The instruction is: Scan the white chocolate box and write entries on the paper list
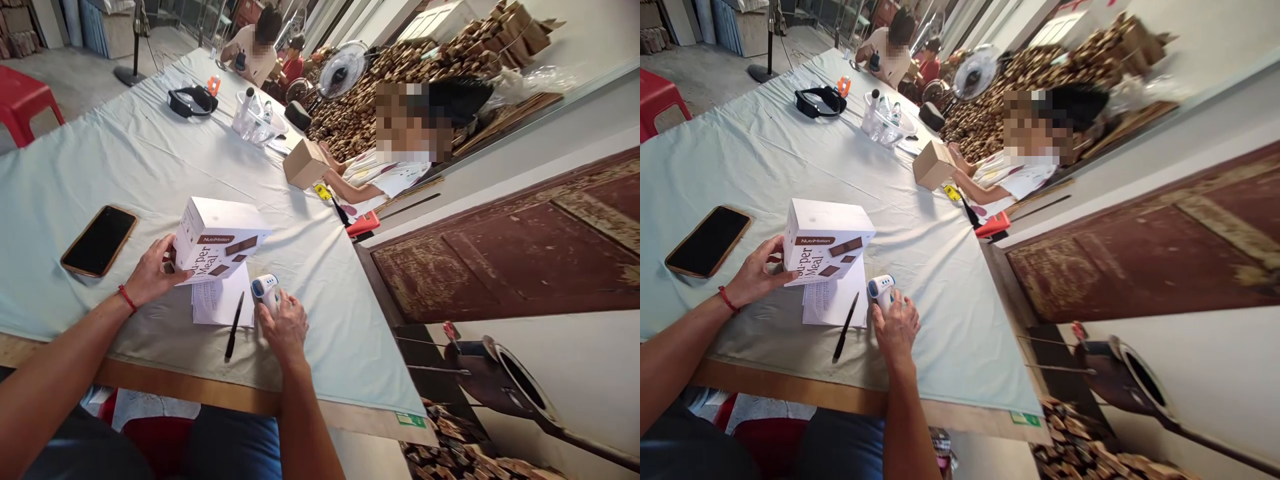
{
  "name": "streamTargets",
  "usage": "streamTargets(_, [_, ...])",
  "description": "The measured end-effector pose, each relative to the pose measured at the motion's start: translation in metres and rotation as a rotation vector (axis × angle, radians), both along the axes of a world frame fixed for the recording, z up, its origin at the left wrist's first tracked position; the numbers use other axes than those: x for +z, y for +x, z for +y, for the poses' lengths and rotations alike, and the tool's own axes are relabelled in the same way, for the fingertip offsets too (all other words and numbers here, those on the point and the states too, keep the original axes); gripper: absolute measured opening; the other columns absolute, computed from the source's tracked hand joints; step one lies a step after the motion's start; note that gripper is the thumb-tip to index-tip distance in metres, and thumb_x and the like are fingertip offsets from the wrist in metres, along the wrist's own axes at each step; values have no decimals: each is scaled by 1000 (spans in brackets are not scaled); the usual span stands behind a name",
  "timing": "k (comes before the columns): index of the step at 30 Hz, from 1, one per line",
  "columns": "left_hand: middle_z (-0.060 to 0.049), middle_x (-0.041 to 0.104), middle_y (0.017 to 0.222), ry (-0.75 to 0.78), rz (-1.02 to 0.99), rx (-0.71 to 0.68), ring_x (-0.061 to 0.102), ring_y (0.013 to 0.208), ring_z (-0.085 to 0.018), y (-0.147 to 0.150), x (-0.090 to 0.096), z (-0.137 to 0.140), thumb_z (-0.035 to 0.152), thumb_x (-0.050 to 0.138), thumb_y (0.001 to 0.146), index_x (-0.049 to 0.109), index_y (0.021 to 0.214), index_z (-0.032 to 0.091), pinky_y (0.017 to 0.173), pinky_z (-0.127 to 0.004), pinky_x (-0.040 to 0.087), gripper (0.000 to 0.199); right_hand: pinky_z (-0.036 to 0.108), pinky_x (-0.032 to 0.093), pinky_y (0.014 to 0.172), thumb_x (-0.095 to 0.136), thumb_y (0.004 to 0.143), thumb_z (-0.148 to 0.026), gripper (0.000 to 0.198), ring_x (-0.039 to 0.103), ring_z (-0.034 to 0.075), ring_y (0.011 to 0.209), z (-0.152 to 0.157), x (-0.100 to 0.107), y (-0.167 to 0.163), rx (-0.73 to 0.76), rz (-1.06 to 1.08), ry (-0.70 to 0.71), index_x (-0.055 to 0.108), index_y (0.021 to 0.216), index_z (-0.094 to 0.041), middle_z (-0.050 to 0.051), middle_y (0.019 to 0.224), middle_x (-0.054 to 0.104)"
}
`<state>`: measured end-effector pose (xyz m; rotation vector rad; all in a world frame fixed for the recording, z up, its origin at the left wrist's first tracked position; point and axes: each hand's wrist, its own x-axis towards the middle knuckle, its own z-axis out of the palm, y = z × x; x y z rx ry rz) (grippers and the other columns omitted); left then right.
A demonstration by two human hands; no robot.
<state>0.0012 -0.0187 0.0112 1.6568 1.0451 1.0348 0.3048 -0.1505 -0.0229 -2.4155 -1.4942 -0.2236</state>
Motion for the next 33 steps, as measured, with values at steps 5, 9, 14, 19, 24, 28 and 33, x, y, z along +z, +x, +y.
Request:
streamTargets(5, [-12,63,123,-54,-53,22,61,110,-28,-1,5,0,58,72,72,53,137,17,93,-43,53,79,44,45,97,50,86,-48,54,56,32,114,1,-2,22,39,172,-99,61,126,-14,18,118,63])
streamTargets(9, [-10,69,110,-142,-105,-28,64,101,-27,-1,11,-2,63,68,75,60,125,17,81,-38,55,68,43,48,93,42,87,-52,52,60,30,104,5,-8,20,46,328,-10,65,117,-17,15,108,68])
streamTargets(14, [-9,71,106,-184,-162,-56,66,94,-26,0,12,-2,66,69,75,62,117,17,78,-37,56,65,43,47,94,51,78,-69,70,59,32,112,10,-3,3,-6,553,128,65,120,-15,18,119,67])
streamTargets(19, [-10,70,108,-179,-166,-84,67,95,-26,1,9,-1,65,68,76,62,116,17,79,-37,56,63,33,50,75,60,79,-68,58,62,21,85,6,26,-38,141,923,358,68,107,-18,7,93,69])
streamTargets(24, [-10,70,108,-159,-144,-69,67,96,-27,0,9,-1,65,67,77,61,118,17,79,-39,57,63,27,42,56,66,78,-68,50,51,14,58,9,43,-84,290,1423,204,64,74,-18,1,65,59])
streamTargets(28, [-8,71,106,-160,-148,-83,67,95,-26,0,10,-1,63,67,78,60,119,19,77,-38,57,61,26,41,55,72,73,-68,50,51,13,60,13,43,-101,294,1598,170,64,73,-19,1,68,59])
streamTargets(33, [-9,70,107,-132,-121,-88,67,92,-25,0,10,-1,61,66,79,60,119,18,77,-38,57,59,25,41,56,75,72,-65,48,50,12,63,11,41,-105,277,1657,231,65,77,-19,0,70,58])
